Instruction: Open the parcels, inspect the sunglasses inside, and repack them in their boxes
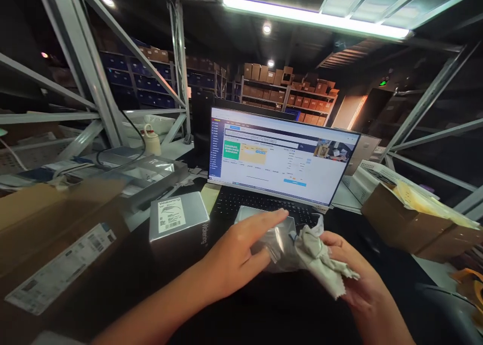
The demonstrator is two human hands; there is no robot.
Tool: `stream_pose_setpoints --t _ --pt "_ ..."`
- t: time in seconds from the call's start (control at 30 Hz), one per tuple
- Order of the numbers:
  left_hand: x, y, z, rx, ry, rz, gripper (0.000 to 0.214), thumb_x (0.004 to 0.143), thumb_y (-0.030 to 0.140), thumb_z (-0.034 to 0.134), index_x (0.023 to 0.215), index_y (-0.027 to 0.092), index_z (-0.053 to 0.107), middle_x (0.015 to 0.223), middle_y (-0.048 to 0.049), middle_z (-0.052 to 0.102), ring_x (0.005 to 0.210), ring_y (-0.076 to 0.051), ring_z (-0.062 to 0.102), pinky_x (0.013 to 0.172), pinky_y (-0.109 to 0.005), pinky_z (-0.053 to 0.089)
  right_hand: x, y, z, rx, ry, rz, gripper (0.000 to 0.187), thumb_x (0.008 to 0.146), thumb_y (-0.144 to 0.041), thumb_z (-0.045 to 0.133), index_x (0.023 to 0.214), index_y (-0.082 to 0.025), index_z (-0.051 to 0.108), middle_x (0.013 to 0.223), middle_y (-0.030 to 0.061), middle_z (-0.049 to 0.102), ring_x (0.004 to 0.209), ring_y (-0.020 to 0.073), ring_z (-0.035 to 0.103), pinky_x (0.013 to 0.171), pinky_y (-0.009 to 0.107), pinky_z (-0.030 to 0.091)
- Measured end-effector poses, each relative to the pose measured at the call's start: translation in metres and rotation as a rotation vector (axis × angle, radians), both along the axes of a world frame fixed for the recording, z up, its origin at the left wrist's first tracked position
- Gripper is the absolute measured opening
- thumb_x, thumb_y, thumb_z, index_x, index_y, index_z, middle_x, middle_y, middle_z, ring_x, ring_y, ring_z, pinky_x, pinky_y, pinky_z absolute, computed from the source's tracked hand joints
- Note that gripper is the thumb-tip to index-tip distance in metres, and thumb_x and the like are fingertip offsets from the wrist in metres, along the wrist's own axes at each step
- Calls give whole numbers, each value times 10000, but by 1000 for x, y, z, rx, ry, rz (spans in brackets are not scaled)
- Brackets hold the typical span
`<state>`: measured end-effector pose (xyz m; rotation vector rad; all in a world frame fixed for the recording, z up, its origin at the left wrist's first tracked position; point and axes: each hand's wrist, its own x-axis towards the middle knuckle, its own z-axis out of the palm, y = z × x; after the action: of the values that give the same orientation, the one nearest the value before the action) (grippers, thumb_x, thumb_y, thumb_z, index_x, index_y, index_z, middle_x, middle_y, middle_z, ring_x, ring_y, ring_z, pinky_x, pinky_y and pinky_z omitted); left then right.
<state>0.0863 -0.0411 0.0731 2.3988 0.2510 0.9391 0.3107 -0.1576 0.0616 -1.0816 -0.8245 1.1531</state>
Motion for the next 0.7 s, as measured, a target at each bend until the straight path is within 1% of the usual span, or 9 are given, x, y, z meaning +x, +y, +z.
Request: stream_pose_setpoints --t 0.07,0.1,0.17,0.23,0.3,0.37,0.47,0.57,0.7 --pt "-5 3 7 29 62 20 651 862 85 531 1479 275 448 1528 -29 480 1400 -194 462 1173 -395 393 14 -3 3 -39 -164 -27 362 613 -448 886 883 -221 802 823 83 765 666 197 683 601 287 531" --pt "-7 4 10 39 102 43 650 858 81 537 1473 276 458 1542 -32 461 1409 -196 450 1171 -398 395 20 -4 4 -45 -274 -101 389 639 -454 872 945 -226 801 892 90 767 716 210 689 613 291 531" --pt "-9 5 14 62 193 89 662 833 58 551 1455 271 485 1553 -47 444 1411 -206 448 1159 -405 408 28 -6 8 33 -580 -417 400 727 -467 810 1058 -244 780 1034 88 746 806 218 683 643 299 527" --pt "-7 4 16 101 281 113 661 809 35 571 1433 247 516 1544 -78 454 1395 -226 468 1148 -416 417 28 -6 10 175 -867 -756 318 800 -444 748 1053 -254 775 1094 69 715 865 212 666 691 307 523" --pt "-2 2 16 152 334 121 633 804 34 597 1408 219 545 1529 -106 470 1376 -248 489 1145 -432 417 18 -5 9 313 -1044 -902 224 856 -387 699 1018 -251 770 1100 55 699 945 211 655 785 320 522" --pt "3 1 13 190 356 127 616 807 47 614 1398 209 552 1520 -117 480 1358 -263 506 1138 -447 422 4 -3 6 415 -1149 -843 178 889 -314 664 1027 -248 757 1083 51 704 1012 214 652 882 335 515" --pt "8 2 6 240 342 129 564 818 76 619 1365 206 574 1476 -109 533 1309 -270 552 1100 -440 464 -14 1 1 483 -1207 -536 184 904 -246 641 1051 -262 751 1076 50 721 1003 201 677 894 319 540" --pt "10 9 -3 295 233 156 431 809 105 636 1235 163 644 1295 -92 674 1177 -250 642 1108 -439 458 -20 3 -1 347 -1012 -134 196 924 -275 630 1079 -282 749 1130 55 724 1028 207 691 861 296 570" --pt "11 18 -11 343 31 215 341 791 138 651 1131 163 670 1132 -59 741 1064 -207 689 1132 -444 435 -14 4 0 151 -736 34 260 923 -364 646 1150 -265 724 1150 83 715 1000 236 691 838 331 575"
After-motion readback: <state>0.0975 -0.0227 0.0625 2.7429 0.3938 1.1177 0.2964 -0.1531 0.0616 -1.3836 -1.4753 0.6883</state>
